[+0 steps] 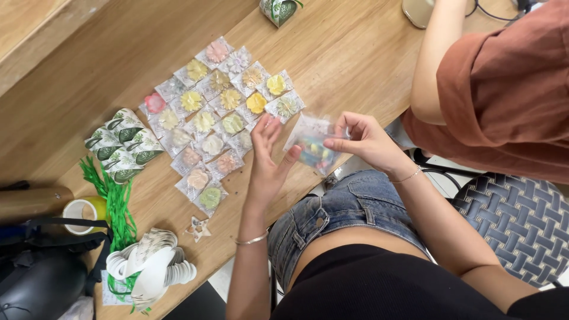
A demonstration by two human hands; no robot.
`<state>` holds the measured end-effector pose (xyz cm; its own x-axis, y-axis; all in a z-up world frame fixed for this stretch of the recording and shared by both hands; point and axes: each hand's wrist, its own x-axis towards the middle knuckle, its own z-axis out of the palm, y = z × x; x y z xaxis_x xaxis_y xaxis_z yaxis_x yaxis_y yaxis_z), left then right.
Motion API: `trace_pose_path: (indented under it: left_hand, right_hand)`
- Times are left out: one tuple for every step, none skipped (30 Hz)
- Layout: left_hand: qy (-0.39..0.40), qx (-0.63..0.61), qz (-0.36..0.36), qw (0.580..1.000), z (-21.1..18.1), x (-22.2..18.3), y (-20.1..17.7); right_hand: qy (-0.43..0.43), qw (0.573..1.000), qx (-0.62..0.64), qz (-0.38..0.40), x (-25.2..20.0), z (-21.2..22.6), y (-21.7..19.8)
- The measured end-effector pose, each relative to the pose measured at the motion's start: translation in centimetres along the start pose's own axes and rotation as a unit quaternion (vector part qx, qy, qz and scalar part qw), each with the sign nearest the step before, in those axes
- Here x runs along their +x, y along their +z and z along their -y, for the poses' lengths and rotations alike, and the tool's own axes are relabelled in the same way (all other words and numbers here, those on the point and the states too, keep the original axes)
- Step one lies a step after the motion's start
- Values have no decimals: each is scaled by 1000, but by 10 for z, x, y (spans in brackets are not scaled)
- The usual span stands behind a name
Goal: Packaging various decorative items into plastic bags.
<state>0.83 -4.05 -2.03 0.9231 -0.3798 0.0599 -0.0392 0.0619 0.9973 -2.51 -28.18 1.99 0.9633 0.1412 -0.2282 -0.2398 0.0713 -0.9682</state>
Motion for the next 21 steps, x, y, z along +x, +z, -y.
trace_pose_path:
  left_hand:
    - [-1, 0, -2, 1000, -8, 8, 1]
    - [-25, -37, 51, 998, -17, 16, 2]
    - [-47, -75, 105, 991, -25, 25, 4]
    - [-46, -75, 104, 991, -21, 29, 7]
    - [-83, -103, 99, 986, -17, 34, 11]
    - [-120, -131, 94, 980, -12, 38, 14]
    - [-119, -132, 91, 980, -11, 40, 18]
    - [-115, -140, 63, 982, -10, 42, 23]
    - [-110, -146, 33, 983, -9, 43, 26]
    - [-109, -147, 30, 983, -11, 44, 31]
    - [-96, -142, -1, 985, -13, 46, 35]
    - [-82, -137, -31, 987, -15, 47, 38]
    - [-82, -136, -35, 987, -17, 48, 41]
    - [-79, -144, -49, 985, -19, 48, 43]
    - [-75, -152, -62, 984, -23, 50, 45]
    - [-73, -150, -66, 984, -26, 51, 46]
    - [-72, -123, -80, 987, -29, 51, 47]
    - [-71, -96, -95, 988, -32, 52, 49]
    - [-72, -96, -97, 988, -32, 51, 50]
    - [-64, -81, -104, 989, -31, 51, 50]
    - [-56, -66, -110, 990, -31, 52, 51]
  right_hand:
    - [1, 1000, 0, 2, 1, 0, -4]
    - [8, 1000, 5, 16, 2, 0, -8]
    - [14, 999, 8, 29, 2, 1, -13]
    - [14, 999, 8, 30, 3, 4, -15]
    - [4, 999, 26, 26, 5, 7, -17]
    - [-5, 999, 45, 23, 6, 10, -19]
    - [-4, 999, 43, 25, 8, 13, -22]
    - [-19, 998, 63, -1, 10, 16, -24]
    - [-33, 996, 83, -25, 13, 18, -26]
    - [-32, 996, 82, -22, 15, 15, -31]
    - [-50, 994, 84, -39, 17, 13, -36]
    - [-68, 992, 85, -57, 19, 10, -42]
    - [-68, 993, 86, -53, 21, 10, -43]
    - [-68, 992, 89, -52, 23, 10, -45]
    - [-70, 992, 93, -51, 25, 11, -46]
    - [-71, 992, 93, -47, 27, 16, -45]
    - [-66, 994, 82, -27, 28, 21, -43]
    - [-61, 996, 71, -6, 29, 26, -42]
    - [-59, 996, 71, -4, 32, 17, -46]
    - [-55, 995, 78, -11, 36, 8, -49]
    - [-53, 995, 84, -17, 41, -1, -52]
